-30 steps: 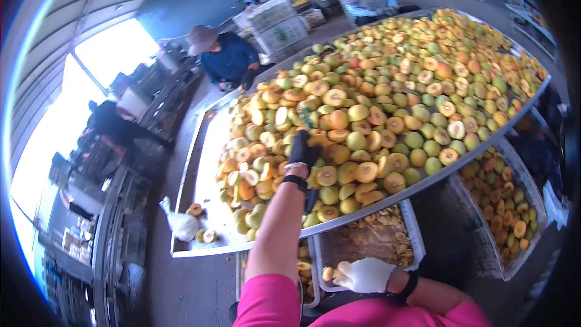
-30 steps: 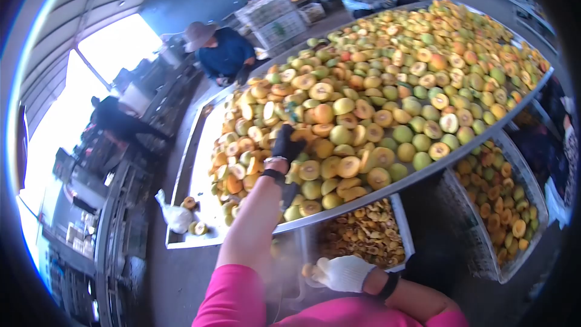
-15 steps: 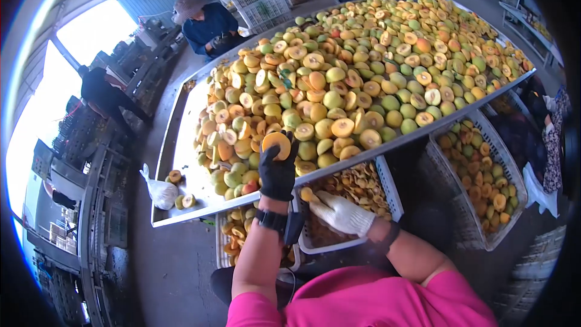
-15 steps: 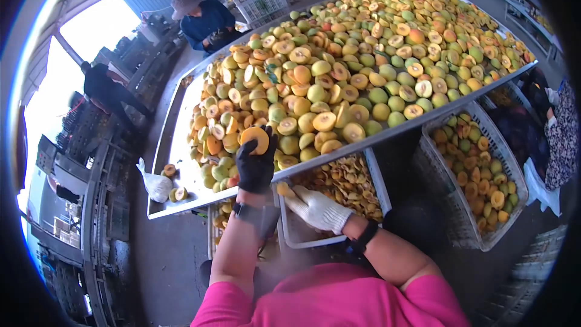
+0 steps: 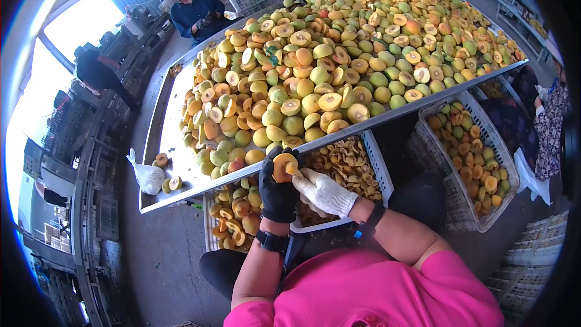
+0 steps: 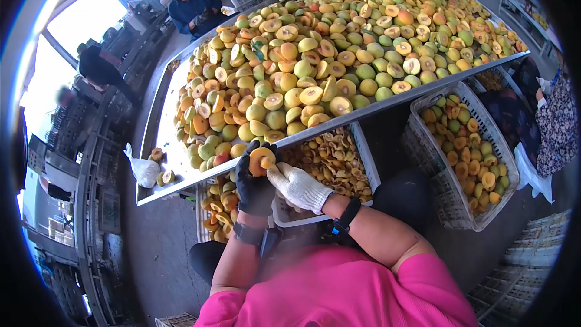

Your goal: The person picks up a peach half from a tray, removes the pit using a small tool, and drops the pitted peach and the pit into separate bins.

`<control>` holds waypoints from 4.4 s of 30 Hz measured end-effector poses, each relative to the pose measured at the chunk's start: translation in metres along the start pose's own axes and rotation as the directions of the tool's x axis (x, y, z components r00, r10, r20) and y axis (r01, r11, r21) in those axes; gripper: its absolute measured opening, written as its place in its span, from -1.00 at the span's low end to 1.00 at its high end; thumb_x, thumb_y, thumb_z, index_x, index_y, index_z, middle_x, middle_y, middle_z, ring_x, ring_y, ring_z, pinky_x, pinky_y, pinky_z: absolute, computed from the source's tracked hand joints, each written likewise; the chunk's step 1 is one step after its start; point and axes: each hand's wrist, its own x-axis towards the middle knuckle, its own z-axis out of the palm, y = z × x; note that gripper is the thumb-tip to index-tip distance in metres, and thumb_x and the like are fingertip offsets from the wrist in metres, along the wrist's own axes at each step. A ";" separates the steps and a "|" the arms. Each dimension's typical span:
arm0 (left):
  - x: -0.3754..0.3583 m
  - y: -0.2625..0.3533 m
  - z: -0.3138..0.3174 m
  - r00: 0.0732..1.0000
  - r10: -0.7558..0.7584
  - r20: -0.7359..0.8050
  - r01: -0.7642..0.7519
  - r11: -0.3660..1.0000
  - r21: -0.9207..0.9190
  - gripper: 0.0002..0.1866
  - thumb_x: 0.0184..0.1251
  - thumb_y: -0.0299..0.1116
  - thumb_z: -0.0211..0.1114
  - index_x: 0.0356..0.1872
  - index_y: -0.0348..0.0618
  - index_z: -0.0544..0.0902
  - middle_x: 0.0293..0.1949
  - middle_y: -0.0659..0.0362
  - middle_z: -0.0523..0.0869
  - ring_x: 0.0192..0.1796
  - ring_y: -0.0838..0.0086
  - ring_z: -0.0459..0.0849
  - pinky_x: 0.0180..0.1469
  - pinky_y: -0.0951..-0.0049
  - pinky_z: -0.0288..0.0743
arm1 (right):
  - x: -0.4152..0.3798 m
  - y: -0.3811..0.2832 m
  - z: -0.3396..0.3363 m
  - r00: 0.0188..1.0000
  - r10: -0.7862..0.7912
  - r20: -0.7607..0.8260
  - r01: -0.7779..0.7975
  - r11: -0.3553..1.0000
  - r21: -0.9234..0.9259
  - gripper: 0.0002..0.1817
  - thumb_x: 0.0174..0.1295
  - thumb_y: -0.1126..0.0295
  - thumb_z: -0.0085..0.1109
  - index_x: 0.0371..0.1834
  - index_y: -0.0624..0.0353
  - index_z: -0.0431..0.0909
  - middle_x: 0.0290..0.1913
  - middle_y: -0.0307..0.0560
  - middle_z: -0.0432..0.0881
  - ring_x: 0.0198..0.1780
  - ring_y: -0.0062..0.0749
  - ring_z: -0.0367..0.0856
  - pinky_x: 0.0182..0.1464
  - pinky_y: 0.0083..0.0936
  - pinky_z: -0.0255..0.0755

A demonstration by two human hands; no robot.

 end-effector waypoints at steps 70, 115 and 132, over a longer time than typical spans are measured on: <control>0.014 -0.203 -0.270 0.798 -0.076 -0.598 0.601 0.157 0.783 -0.22 0.22 -0.09 0.46 0.37 -0.24 0.34 0.20 -0.05 0.52 0.29 0.04 0.46 0.38 0.08 0.33 | 0.023 0.058 0.039 0.637 0.729 0.251 -0.761 0.646 0.055 -0.76 0.51 0.23 -0.01 0.06 0.12 0.36 -0.49 -0.30 0.33 -0.72 -0.69 0.11 -0.71 -0.63 0.06; -0.085 -0.145 -0.194 0.981 -0.192 -0.015 0.020 0.023 1.000 -0.26 0.41 0.21 0.12 0.56 0.23 0.26 0.57 -0.01 0.22 0.63 0.03 0.08 0.57 -0.32 -0.30 | 0.020 0.112 0.085 0.928 0.365 -0.069 -0.366 0.866 -0.341 -0.65 0.44 0.05 0.14 -0.18 0.11 0.38 -0.49 -0.05 0.54 -0.65 -0.23 0.53 -0.59 -0.26 0.42; -0.143 0.041 -0.364 0.636 -0.418 -0.649 0.660 -0.143 0.738 -0.32 0.24 -0.21 0.32 0.39 -0.23 0.41 0.28 -0.32 0.52 0.24 -0.20 0.58 0.27 0.03 0.51 | -0.012 0.092 0.127 0.786 0.612 0.092 -0.516 0.729 -0.449 -0.55 0.41 0.17 0.13 0.17 0.28 0.39 -0.39 -0.08 0.58 -0.65 -0.48 0.46 -0.64 -0.44 0.41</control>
